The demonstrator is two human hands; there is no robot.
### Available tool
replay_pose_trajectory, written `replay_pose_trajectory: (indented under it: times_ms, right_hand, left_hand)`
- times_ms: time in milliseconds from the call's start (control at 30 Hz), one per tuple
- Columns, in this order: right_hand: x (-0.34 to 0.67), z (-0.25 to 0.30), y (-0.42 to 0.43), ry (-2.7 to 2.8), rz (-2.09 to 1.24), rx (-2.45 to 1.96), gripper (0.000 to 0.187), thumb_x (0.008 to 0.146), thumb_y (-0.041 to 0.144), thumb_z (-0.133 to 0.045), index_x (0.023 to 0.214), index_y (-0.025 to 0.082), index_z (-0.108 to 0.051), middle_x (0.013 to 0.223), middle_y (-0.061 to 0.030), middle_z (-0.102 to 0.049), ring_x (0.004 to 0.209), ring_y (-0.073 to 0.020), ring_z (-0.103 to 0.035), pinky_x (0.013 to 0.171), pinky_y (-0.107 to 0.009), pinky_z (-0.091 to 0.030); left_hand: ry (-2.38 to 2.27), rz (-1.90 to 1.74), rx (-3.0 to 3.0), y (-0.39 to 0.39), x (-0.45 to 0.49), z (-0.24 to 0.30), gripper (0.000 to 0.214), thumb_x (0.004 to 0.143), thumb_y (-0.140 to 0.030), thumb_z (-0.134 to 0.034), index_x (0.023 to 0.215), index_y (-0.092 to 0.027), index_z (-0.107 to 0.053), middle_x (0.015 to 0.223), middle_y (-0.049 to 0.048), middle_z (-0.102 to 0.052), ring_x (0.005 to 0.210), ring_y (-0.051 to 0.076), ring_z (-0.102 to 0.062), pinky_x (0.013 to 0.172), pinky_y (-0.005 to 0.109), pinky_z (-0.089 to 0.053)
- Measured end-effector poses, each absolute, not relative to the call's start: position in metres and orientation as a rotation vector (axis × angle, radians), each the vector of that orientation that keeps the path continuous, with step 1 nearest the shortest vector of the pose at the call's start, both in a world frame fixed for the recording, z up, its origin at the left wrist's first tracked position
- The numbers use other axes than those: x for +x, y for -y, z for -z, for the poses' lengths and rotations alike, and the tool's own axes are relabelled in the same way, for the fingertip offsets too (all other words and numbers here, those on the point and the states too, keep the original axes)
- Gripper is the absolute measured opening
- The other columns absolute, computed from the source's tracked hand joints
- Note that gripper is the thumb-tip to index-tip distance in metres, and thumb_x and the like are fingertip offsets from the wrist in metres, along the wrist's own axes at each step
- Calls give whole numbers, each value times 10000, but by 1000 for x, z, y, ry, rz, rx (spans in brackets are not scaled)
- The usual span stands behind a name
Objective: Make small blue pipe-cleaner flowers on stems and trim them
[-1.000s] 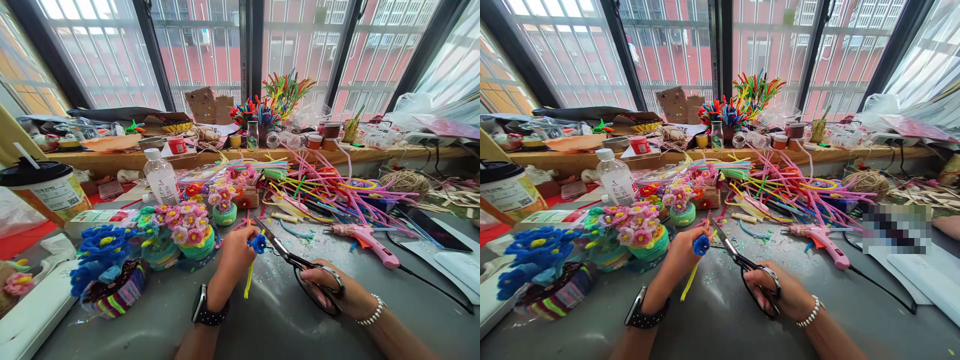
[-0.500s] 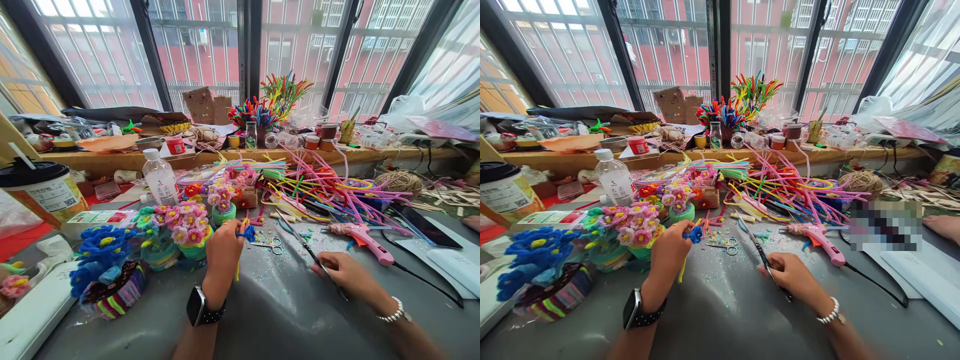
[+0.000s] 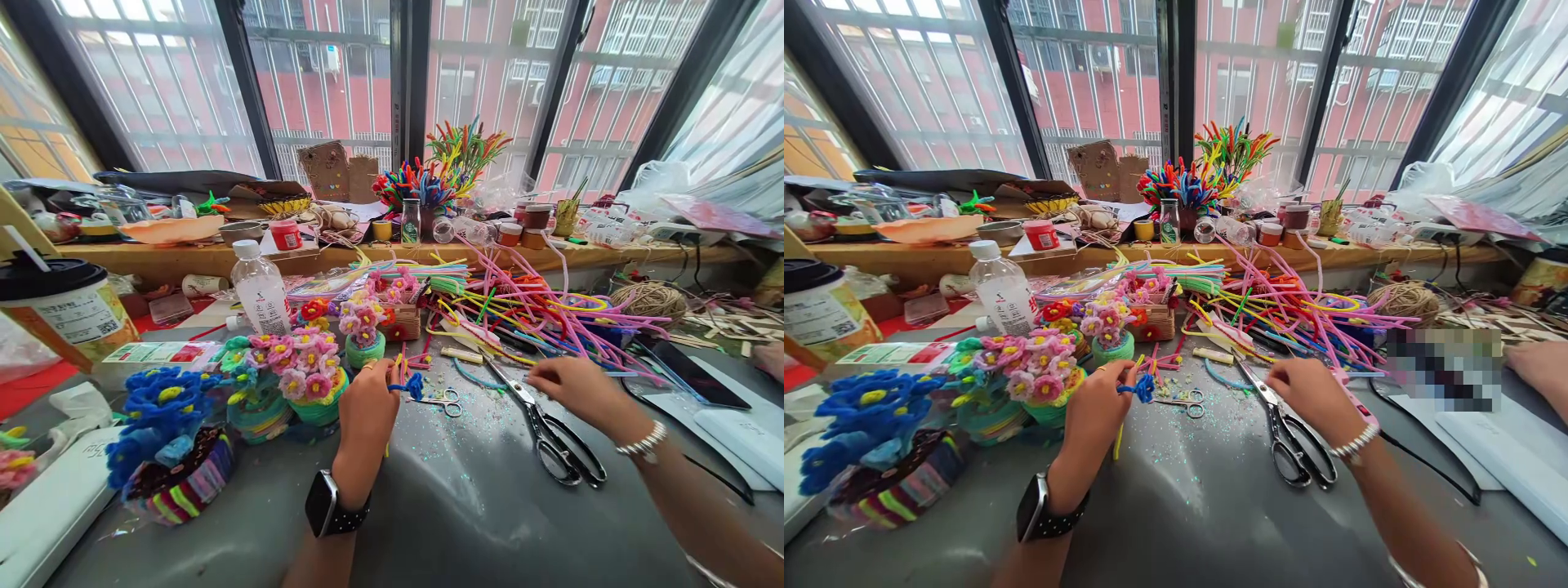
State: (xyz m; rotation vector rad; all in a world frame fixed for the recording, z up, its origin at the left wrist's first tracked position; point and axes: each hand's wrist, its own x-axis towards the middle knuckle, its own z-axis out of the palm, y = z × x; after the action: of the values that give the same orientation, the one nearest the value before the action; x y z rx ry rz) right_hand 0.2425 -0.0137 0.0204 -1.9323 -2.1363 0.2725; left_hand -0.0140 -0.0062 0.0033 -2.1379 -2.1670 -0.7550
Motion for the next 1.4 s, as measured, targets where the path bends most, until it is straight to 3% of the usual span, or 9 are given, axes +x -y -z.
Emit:
replay_pose_trajectory:
  times_ms: [200, 333, 667, 833, 1067, 1233, 1400]
  right_hand:
    - [162, 1, -48, 2261, -143, -1798, 219, 760, 203, -455, 789, 135, -661, 825, -101, -646, 787, -202, -563, 658, -262, -363]
    - [140, 19, -75, 2243, -185, -1829, 198, 758, 225, -489, 829, 154, -660, 807, -80, -656, 769, -185, -577, 631, -236, -374]
    - [134, 30, -85, 2221, -251, -1834, 145, 721, 252, -562, 782, 157, -653, 793, -69, -652, 753, -166, -581, 613, -207, -377]
    - [131, 31, -83, 2191, -253, -1838, 118, 688, 218, -591, 761, 133, -631, 841, -105, -629, 789, -206, -572, 605, -240, -372]
    - [142, 17, -74, 2043, -257, -1774, 81, 713, 186, -548, 713, 132, -608, 803, -88, -626, 772, -186, -561, 639, -244, -375]
    - [154, 8, -37, 1935, -362, -1640, 166, 753, 285, -501, 736, 142, -583, 740, -34, -619, 630, -121, -537, 572, -206, -388]
    - [152, 9, 1, 1620, -821, -1368, 227, 734, 355, -504, 712, 136, -560, 570, 9, -526, 462, -81, -410, 421, -194, -306]
  left_hand:
    - [2169, 736, -2157, 5, -14, 0, 239, 799, -284, -361, 890, -221, -572, 828, 55, -624, 709, 178, -565, 530, 239, -312]
    - [2169, 721, -2141, 4, -15, 1, 225, 796, -279, -370, 886, -227, -569, 834, 46, -618, 700, 167, -563, 529, 232, -312]
    - [2160, 716, -2137, 4, -14, 4, 227, 792, -281, -380, 913, -239, -567, 853, 31, -621, 701, 169, -564, 532, 244, -313]
    - [2148, 737, -2147, 4, -15, 6, 245, 791, -274, -378, 943, -237, -566, 889, 42, -608, 712, 173, -554, 531, 246, -320]
    - [2212, 857, -2168, 7, -15, -3, 255, 773, -254, -396, 909, -255, -612, 962, 42, -553, 664, 154, -546, 505, 243, -341]
    - [2002, 1273, -2450, 6, -13, -6, 271, 727, -129, -439, 904, -226, -620, 896, 29, -587, 802, 157, -539, 691, 258, -409]
    - [1702, 1485, -2659, 5, -8, -2, 333, 674, -53, -479, 936, -225, -591, 882, 15, -601, 828, 145, -539, 720, 250, -424]
